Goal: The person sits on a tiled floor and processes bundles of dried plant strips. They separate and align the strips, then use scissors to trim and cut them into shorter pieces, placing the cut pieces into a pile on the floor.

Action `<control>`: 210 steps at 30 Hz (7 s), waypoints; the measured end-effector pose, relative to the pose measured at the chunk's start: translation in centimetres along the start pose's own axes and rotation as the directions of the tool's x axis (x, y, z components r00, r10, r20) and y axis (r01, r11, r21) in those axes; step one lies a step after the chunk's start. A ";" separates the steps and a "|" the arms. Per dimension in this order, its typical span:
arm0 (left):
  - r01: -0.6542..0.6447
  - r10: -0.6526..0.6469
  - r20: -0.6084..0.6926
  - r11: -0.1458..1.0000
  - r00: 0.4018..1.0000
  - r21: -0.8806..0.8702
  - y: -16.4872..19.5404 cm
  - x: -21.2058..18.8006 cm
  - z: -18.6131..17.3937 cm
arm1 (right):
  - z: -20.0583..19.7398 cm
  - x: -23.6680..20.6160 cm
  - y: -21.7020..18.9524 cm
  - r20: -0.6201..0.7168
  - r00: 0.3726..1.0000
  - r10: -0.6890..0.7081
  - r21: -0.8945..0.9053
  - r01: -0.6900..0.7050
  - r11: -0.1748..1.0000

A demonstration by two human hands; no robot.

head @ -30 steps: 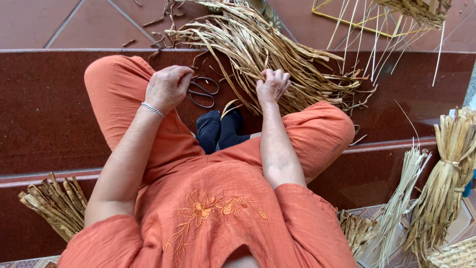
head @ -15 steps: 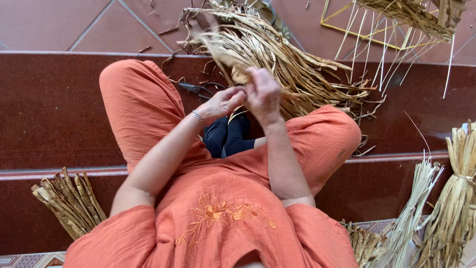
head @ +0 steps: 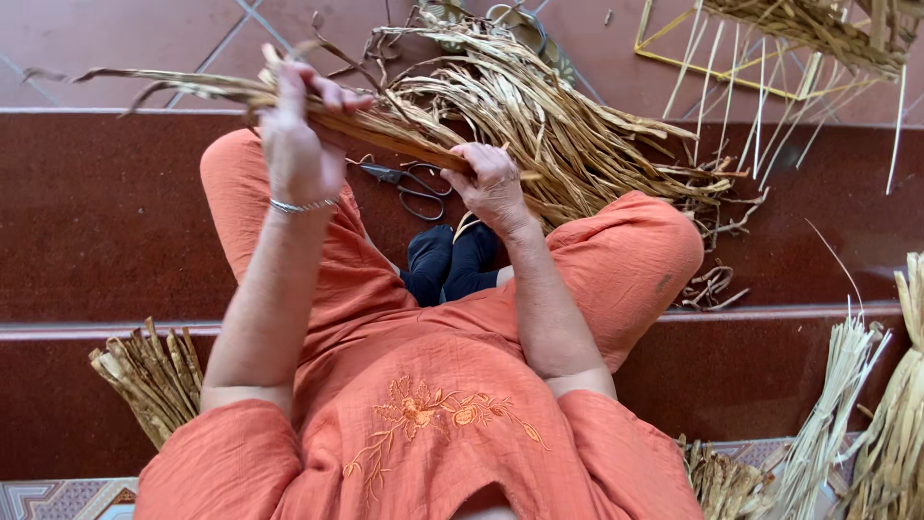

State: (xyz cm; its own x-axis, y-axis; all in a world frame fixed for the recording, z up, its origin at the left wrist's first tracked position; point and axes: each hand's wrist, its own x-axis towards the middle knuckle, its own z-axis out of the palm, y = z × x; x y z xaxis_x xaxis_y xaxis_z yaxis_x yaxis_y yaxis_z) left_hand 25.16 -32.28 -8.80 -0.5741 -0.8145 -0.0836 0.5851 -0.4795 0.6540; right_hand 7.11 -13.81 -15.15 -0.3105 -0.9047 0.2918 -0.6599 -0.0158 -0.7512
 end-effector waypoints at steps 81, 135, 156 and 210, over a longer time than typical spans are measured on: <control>0.624 -0.649 -0.208 0.515 0.732 0.588 -2.7 -11.4 -6.9 | 5.4 3.8 0.5 0.458 0.697 0.552 0.889 -0.374 -0.264; 0.490 -0.610 -0.043 0.591 0.791 0.641 -4.0 -8.8 -6.8 | 4.9 6.1 -2.6 0.504 0.606 0.615 0.863 -0.335 -0.378; 0.144 -0.330 -0.202 -0.193 0.922 0.971 3.3 -14.8 -4.2 | 9.2 5.0 -4.1 0.579 0.672 0.461 0.806 -0.386 -0.449; 0.176 -0.106 -0.142 0.672 0.984 0.720 1.4 -0.7 -6.4 | 10.5 6.1 -4.5 0.378 0.816 0.437 -0.153 -0.410 0.899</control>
State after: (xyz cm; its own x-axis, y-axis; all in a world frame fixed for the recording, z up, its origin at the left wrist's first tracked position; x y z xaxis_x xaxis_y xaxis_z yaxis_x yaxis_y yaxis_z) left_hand 30.07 -34.46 -12.60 -0.5456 -0.7972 -0.2584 -0.1203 -0.2307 0.9656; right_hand 15.37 -23.76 -16.21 -0.2835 -0.9062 -0.3137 -0.5705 0.4223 -0.7044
